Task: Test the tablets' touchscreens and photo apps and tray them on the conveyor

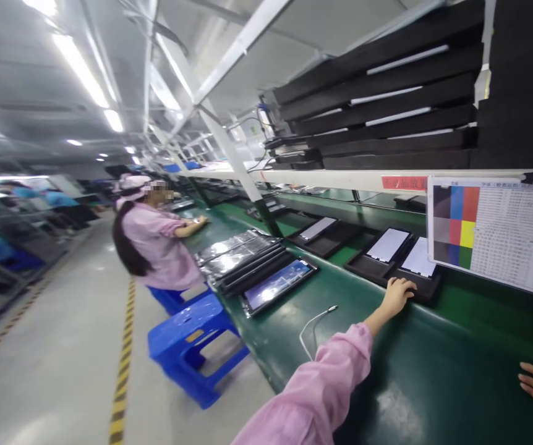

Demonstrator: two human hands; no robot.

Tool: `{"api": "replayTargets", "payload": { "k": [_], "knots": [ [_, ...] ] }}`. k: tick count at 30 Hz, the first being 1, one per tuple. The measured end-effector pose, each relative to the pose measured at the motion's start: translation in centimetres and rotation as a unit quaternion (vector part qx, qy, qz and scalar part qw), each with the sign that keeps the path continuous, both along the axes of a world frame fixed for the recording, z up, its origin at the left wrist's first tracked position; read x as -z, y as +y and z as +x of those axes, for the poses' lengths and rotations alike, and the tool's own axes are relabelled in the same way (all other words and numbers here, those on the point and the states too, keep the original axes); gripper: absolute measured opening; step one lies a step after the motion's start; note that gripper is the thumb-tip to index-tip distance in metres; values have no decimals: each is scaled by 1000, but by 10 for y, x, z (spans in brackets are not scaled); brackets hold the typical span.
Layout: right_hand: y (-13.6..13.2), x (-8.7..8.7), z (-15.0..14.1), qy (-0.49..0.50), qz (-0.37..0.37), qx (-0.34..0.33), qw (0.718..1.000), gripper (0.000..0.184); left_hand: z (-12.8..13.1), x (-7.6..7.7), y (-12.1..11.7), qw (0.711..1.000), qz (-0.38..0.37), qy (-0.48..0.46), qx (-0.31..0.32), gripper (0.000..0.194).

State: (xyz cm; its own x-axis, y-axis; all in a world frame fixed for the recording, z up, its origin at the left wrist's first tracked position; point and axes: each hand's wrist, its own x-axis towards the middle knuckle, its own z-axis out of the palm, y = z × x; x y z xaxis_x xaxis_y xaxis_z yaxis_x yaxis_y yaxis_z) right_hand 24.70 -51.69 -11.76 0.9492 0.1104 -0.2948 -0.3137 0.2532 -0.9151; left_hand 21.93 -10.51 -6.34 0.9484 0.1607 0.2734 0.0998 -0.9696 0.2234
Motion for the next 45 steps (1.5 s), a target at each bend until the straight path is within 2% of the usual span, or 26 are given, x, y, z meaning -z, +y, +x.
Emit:
{"api": "replayTargets", "payload": {
  "k": [3,5,7,9,12,16,18,20,21,22,24,25,27,28,29,31,35,38,40,43,45],
  "knots": [
    [4,-2,1,-44,13,-5,999,87,9,-14,-4,1000,-14,-5,19,29],
    [5,1,3,-58,16,2,998,89,16,-22,-12,999,-29,-7,36,28],
    [7,6,7,-69,14,9,997,85,21,-26,-28,997,-47,-6,61,23],
    [11,11,10,-85,7,13,996,79,18,-25,-54,993,-67,-2,95,14],
    [16,15,10,-122,-7,0,993,72,-9,-15,-114,985,-94,6,147,15],
    [4,13,-4,-160,-25,-47,986,77,-70,2,-202,967,-140,25,213,19],
    [-13,11,-17,-165,-40,-70,983,82,-98,3,-223,945,-181,43,268,26],
    [-32,7,-33,-165,-62,-91,980,84,-118,-2,-215,916,-247,59,309,35],
    [-40,5,-40,-163,-74,-101,979,86,-124,-6,-199,913,-272,53,299,36],
    [-46,3,-47,-162,-87,-109,977,86,-129,-9,-177,924,-280,30,260,33],
    [-53,-1,-58,-160,-116,-120,973,88,-133,-12,-122,955,-279,-43,96,30],
    [-53,-2,-62,-161,-130,-122,971,88,-134,-11,-92,958,-276,-80,-6,37],
    [-48,-4,-65,-164,-156,-118,967,87,-134,-6,-42,930,-282,-121,-202,58],
    [-45,-5,-66,-166,-167,-114,965,86,-135,-2,-24,913,-295,-104,-260,70],
    [-43,-6,-65,-168,-176,-110,964,85,-136,2,-11,902,-304,-88,-293,77],
    [-39,-9,-64,-172,-190,-103,961,80,-139,10,-1,895,-320,-50,-307,81],
    [-50,-15,-78,-179,-213,-87,957,69,-162,19,-15,899,-331,-15,-288,75],
    [-75,-18,-113,-169,-260,-85,947,59,-203,19,-23,894,-349,24,-278,70],
    [-91,-21,-143,-151,-324,-82,930,53,-235,20,-22,887,-370,78,-264,69],
    [-102,-32,-174,-130,-381,-69,913,58,-263,21,-16,861,-413,139,-263,74],
    [-95,-43,-175,-141,-406,-71,900,68,-259,20,-16,854,-433,129,-258,75]
  ]
}}
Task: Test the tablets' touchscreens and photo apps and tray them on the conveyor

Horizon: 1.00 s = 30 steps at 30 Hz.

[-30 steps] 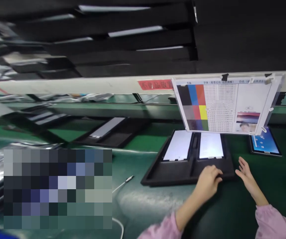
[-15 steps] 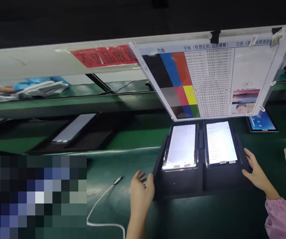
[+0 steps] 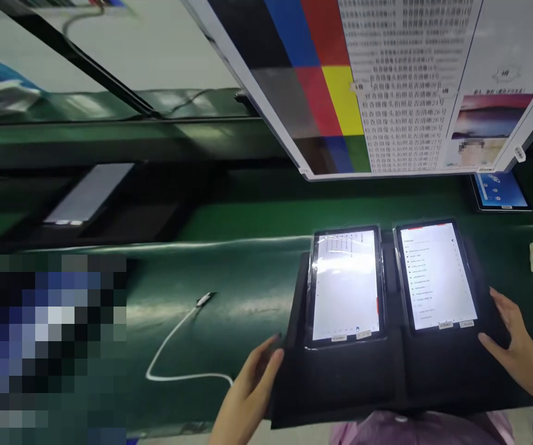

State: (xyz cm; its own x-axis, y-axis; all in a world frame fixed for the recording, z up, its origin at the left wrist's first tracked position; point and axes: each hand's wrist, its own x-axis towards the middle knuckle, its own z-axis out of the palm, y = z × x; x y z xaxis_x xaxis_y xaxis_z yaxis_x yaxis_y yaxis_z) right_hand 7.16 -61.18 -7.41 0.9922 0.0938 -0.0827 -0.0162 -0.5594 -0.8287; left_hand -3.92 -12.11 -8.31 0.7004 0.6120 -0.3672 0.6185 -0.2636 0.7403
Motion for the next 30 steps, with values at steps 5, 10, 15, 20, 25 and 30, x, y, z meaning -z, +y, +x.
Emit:
{"api": "replayTargets", "payload": {
  "k": [5,10,15,20,25,30],
  "knots": [
    [31,-20,34,-14,-80,-57,995,84,71,-7,-15,995,-4,-91,28,74],
    [43,-20,44,-17,-130,-57,990,100,125,-6,-22,991,2,-132,29,60],
    [44,-17,41,-51,-163,-46,984,103,131,3,-26,989,23,-146,21,47],
    [32,-16,45,-28,-113,-41,992,109,126,6,-33,985,55,-160,28,46],
    [26,-13,52,10,-73,1,997,113,124,5,-36,983,74,-167,35,47],
    [32,-15,54,9,-72,9,997,106,126,3,-39,980,73,-183,36,45]
  ]
}}
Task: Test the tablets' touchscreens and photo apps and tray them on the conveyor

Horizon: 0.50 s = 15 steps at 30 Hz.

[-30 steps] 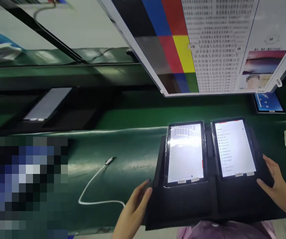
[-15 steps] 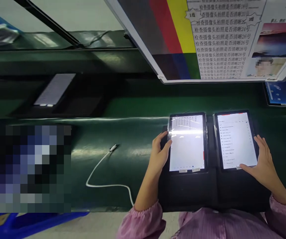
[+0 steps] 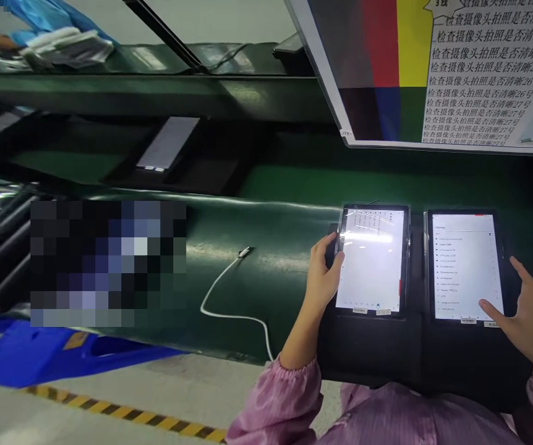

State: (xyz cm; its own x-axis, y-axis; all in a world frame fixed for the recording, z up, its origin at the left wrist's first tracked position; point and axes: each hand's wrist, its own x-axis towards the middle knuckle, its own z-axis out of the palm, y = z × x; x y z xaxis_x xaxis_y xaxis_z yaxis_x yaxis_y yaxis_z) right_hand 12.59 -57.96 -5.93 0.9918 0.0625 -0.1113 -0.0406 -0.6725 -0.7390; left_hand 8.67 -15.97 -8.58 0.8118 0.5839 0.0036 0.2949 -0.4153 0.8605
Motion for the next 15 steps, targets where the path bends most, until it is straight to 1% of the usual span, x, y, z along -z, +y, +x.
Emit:
{"api": "replayTargets", "payload": {
  "k": [5,9,12,15],
  "knots": [
    [4,-6,0,0,15,-15,1000,99,1,-2,0,999,-36,4,-17,52],
    [4,-7,0,1,16,-26,1000,91,1,-3,1,997,-71,15,-22,59],
    [3,-6,1,-11,11,-38,999,86,1,-4,1,996,-78,21,-24,66],
    [3,-5,1,-17,12,-48,999,88,1,-5,1,997,-74,26,-21,67]
  ]
}}
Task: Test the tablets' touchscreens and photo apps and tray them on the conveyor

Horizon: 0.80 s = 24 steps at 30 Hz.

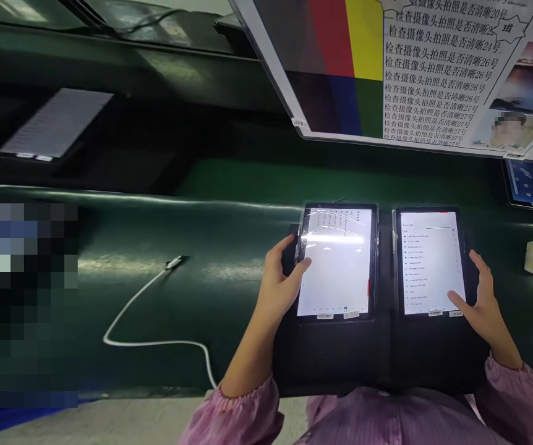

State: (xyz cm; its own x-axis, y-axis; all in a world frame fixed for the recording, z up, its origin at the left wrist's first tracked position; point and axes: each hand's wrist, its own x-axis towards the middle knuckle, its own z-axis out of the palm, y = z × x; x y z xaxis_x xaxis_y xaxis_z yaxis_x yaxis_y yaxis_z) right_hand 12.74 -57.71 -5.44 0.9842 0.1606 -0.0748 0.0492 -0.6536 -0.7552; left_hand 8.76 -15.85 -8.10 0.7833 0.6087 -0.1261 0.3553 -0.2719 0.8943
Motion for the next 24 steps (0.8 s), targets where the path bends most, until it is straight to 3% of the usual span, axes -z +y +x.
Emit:
{"api": "replayTargets", "payload": {
  "k": [9,15,19,24],
  "knots": [
    [-3,0,2,-28,-46,-36,998,100,1,3,1,1000,19,-7,10,68],
    [-10,2,3,-32,48,-14,998,68,-3,-6,0,999,-9,-19,29,70],
    [-10,4,2,-57,30,-24,998,64,-20,-14,-1,995,-82,2,58,76],
    [-10,4,1,-59,20,-20,998,65,-47,-13,2,990,-60,23,123,97]
  ]
}}
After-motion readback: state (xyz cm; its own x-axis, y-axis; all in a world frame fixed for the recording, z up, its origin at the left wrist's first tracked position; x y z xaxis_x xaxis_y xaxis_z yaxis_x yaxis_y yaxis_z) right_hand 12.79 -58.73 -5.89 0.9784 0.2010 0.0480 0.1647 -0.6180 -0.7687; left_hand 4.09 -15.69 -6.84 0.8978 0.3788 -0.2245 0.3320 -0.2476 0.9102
